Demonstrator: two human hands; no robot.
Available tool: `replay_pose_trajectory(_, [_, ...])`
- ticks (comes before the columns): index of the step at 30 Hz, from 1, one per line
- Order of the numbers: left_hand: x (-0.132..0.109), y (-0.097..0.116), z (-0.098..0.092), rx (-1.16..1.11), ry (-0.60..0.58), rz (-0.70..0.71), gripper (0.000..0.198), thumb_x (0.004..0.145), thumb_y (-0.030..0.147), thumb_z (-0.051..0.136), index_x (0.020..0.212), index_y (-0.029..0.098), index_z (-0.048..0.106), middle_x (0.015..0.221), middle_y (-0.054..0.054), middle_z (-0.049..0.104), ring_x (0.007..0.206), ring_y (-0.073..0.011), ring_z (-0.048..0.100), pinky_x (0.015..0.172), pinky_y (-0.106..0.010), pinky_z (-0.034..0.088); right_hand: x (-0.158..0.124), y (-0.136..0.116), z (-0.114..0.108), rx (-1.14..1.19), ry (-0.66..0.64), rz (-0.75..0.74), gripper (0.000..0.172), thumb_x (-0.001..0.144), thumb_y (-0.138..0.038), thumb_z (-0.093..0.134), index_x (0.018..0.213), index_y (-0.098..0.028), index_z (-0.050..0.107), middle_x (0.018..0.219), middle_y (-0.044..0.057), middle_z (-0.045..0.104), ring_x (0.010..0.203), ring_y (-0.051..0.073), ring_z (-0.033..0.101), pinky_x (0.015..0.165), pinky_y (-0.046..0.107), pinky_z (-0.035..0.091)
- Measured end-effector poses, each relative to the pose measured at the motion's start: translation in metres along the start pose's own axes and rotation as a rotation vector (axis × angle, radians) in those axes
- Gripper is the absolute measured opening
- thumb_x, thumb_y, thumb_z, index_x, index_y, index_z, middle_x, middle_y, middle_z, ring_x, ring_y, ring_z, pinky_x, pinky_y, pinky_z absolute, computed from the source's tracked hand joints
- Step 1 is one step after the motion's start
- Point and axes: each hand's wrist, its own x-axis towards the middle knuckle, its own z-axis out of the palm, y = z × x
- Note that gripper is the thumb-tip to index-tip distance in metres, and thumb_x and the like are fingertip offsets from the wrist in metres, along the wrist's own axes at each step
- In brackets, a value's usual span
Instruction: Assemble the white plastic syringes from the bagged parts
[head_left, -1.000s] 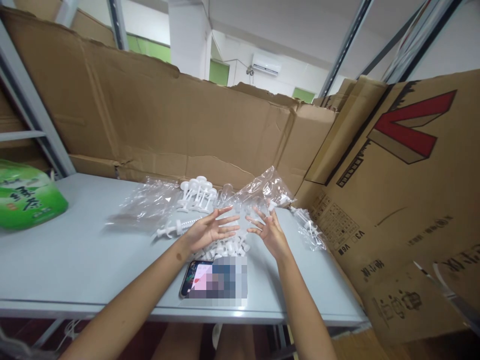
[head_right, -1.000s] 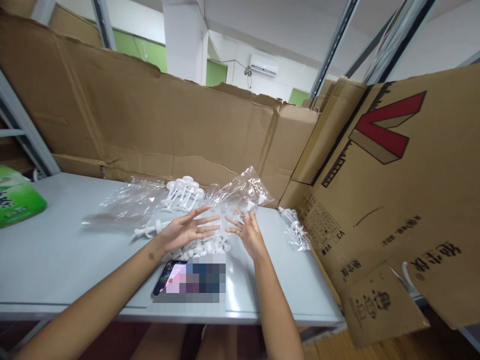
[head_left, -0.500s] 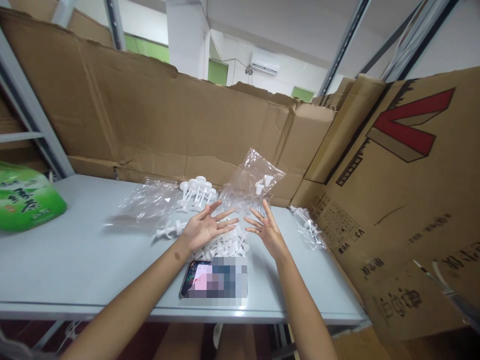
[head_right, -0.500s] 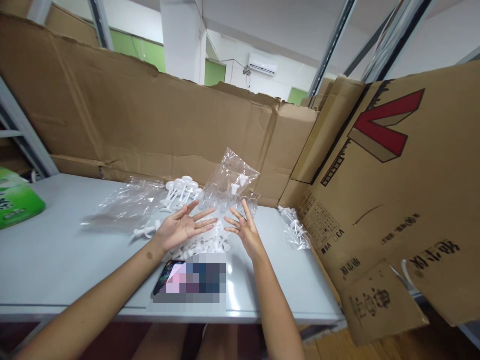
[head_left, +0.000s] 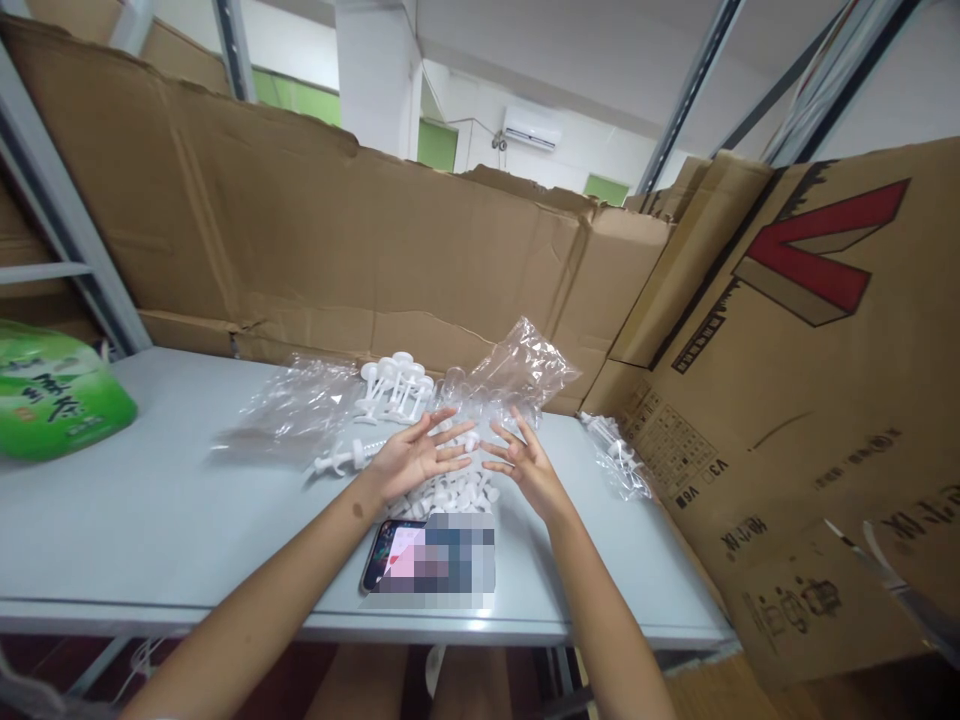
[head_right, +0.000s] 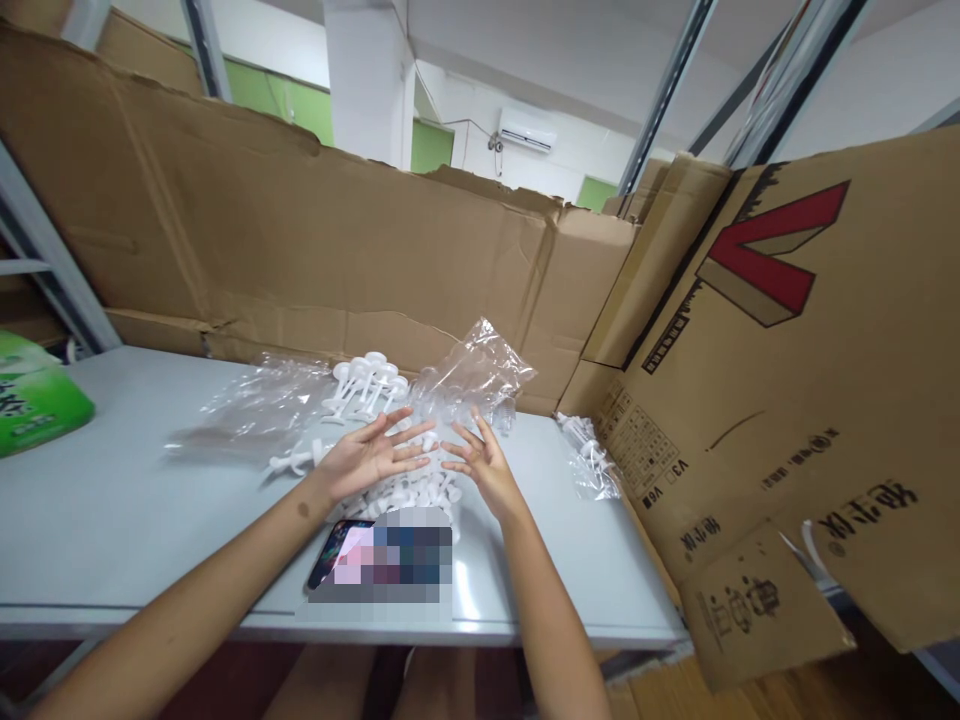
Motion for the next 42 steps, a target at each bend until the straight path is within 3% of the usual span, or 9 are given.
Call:
replay_pose_trajectory(7, [0.001, -0.004, 0.001, 0.083, 0.05, -0.003, 0.035, 0.087, 0.037, 0.042, 0.115, 0.019, 0.051, 0.127, -0.012, 0.047, 0.108, -0.0232, 0.054, 0.103, -0.043, 0.028, 0.002, 0.007, 0.002, -0.012, 0.038, 0.015, 0.055, 0.073, -0.036, 0.063, 0.124, -0.03, 0.044, 0.125, 0.008, 0.052, 0.098, 0.022, 0.061, 0.083, 0.043, 0.048])
replay_pose_trajectory(15, [0.001, -0.008, 0.003, 0.187, 0.055, -0.014, 0.036, 0.088, 0.035, 0.04, 0.115, 0.014, 0.054, 0.121, -0.014, 0.052, 0.101, -0.0208, 0.056, 0.102, -0.04, 0.03, 0.008, 0.015, -0.002, -0.007, 0.167, 0.014, 0.038, 0.071, -0.039, 0.063, 0.105, -0.021, 0.062, 0.103, 0.008, 0.066, 0.081, 0.019, 0.065, 0.079, 0.04, 0.051])
replay_pose_trajectory(21, [0.0, -0.002, 0.002, 0.242, 0.089, 0.0, 0.037, 0.087, 0.036, 0.041, 0.114, 0.015, 0.054, 0.112, -0.014, 0.058, 0.098, -0.0217, 0.058, 0.096, -0.04, 0.036, 0.009, 0.006, -0.009, 0.017, 0.282, -0.051, 0.037, 0.07, -0.038, 0.065, 0.102, -0.019, 0.062, 0.099, 0.008, 0.067, 0.08, 0.018, 0.065, 0.08, 0.041, 0.051])
replay_pose_trajectory(28, [-0.003, 0.006, 0.0, 0.292, 0.135, -0.01, 0.04, 0.086, 0.041, 0.041, 0.114, 0.014, 0.05, 0.109, -0.016, 0.058, 0.093, -0.0227, 0.061, 0.084, -0.034, 0.045, 0.009, -0.014, -0.031, 0.09, 0.511, -0.26, 0.037, 0.07, -0.034, 0.065, 0.103, -0.02, 0.058, 0.09, 0.002, 0.068, 0.082, 0.017, 0.065, 0.087, 0.042, 0.048])
replay_pose_trajectory(34, [-0.003, 0.005, 0.0, 0.306, 0.176, -0.089, 0.04, 0.083, 0.037, 0.048, 0.114, 0.012, 0.049, 0.108, -0.017, 0.057, 0.099, -0.0234, 0.059, 0.092, -0.034, 0.04, 0.009, -0.016, -0.037, 0.082, 0.553, -0.275, 0.034, 0.072, -0.033, 0.062, 0.104, -0.02, 0.057, 0.091, 0.003, 0.067, 0.084, 0.018, 0.065, 0.088, 0.042, 0.047])
replay_pose_trajectory(36, [-0.002, 0.002, -0.002, 0.414, 0.205, -0.021, 0.035, 0.08, 0.03, 0.054, 0.11, 0.013, 0.053, 0.105, -0.013, 0.058, 0.096, -0.0222, 0.06, 0.094, -0.035, 0.039, 0.009, -0.015, -0.036, 0.076, 0.547, -0.272, 0.034, 0.073, -0.034, 0.062, 0.104, -0.02, 0.057, 0.092, 0.003, 0.067, 0.086, 0.019, 0.065, 0.088, 0.043, 0.047])
replay_pose_trajectory(40, [0.003, -0.006, -0.006, 0.82, 0.366, 0.321, 0.025, 0.068, 0.022, 0.065, 0.093, 0.017, 0.062, 0.093, -0.006, 0.061, 0.087, -0.0206, 0.057, 0.089, -0.036, 0.038, 0.009, -0.015, -0.035, 0.078, 0.538, -0.267, 0.035, 0.072, -0.034, 0.062, 0.104, -0.02, 0.057, 0.093, 0.004, 0.067, 0.087, 0.019, 0.065, 0.088, 0.043, 0.047])
replay_pose_trajectory(42, [0.004, -0.008, -0.007, 0.99, 0.375, 0.424, 0.021, 0.067, 0.023, 0.065, 0.088, 0.02, 0.064, 0.093, -0.005, 0.061, 0.088, -0.0223, 0.054, 0.09, -0.036, 0.035, 0.009, -0.015, -0.036, 0.08, 0.541, -0.263, 0.035, 0.072, -0.034, 0.062, 0.103, -0.019, 0.057, 0.093, 0.005, 0.067, 0.087, 0.02, 0.065, 0.087, 0.043, 0.047])
